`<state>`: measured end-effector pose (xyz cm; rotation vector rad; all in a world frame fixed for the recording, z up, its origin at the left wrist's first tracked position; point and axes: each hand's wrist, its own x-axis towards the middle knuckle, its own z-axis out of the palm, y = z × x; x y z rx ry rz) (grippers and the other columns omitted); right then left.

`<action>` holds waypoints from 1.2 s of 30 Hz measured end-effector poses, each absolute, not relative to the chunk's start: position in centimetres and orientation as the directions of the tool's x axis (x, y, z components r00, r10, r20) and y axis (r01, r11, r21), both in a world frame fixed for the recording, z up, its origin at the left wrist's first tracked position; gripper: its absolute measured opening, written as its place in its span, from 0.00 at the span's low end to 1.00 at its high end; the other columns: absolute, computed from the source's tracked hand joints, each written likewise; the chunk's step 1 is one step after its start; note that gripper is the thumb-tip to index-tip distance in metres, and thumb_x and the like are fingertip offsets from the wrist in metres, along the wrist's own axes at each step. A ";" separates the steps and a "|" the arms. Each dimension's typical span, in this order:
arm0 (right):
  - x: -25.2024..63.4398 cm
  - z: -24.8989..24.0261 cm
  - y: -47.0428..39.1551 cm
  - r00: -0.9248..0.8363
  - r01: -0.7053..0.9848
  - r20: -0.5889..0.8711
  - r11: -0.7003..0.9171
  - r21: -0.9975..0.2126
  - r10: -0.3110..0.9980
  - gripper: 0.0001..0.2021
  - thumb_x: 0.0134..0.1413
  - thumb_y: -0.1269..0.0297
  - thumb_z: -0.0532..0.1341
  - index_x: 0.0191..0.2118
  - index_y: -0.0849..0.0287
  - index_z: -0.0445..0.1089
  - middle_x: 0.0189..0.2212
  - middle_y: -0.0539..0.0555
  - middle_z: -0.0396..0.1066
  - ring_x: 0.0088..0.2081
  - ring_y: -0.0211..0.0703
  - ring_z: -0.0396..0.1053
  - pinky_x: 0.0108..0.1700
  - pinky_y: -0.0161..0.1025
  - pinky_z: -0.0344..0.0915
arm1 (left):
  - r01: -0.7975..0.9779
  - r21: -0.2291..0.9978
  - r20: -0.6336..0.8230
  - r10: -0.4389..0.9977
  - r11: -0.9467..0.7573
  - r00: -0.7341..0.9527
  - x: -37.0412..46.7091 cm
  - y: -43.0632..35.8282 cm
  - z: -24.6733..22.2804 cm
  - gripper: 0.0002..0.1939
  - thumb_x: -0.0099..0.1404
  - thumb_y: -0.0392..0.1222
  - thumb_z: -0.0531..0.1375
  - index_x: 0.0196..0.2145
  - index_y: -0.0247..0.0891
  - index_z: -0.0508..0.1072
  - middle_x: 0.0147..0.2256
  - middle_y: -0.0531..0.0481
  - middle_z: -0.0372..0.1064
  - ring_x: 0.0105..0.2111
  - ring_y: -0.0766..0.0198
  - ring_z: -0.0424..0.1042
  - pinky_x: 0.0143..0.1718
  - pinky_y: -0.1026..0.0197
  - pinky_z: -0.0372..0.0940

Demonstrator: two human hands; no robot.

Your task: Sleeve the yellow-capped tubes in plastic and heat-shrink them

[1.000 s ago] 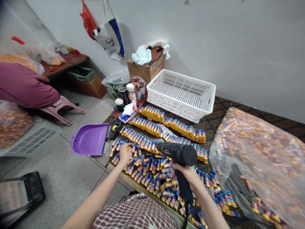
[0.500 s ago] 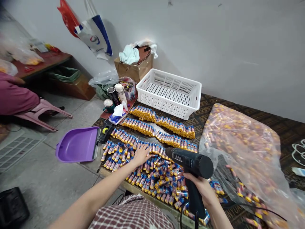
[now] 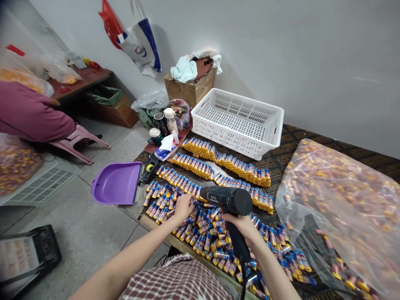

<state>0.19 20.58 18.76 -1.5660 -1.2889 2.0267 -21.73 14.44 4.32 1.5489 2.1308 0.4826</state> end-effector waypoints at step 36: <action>-19.1 17.7 26.0 -0.637 0.414 -0.517 -0.312 -0.855 0.572 0.08 0.34 0.65 0.66 0.26 0.62 0.70 0.16 0.49 0.68 0.17 0.38 0.64 0.21 0.34 0.60 | 0.421 0.721 0.000 0.607 0.551 -0.795 -30.4 -1.8 -1.4 0.11 0.57 0.34 0.51 0.33 0.39 0.72 0.33 0.47 0.72 0.38 0.56 0.70 0.42 0.52 0.65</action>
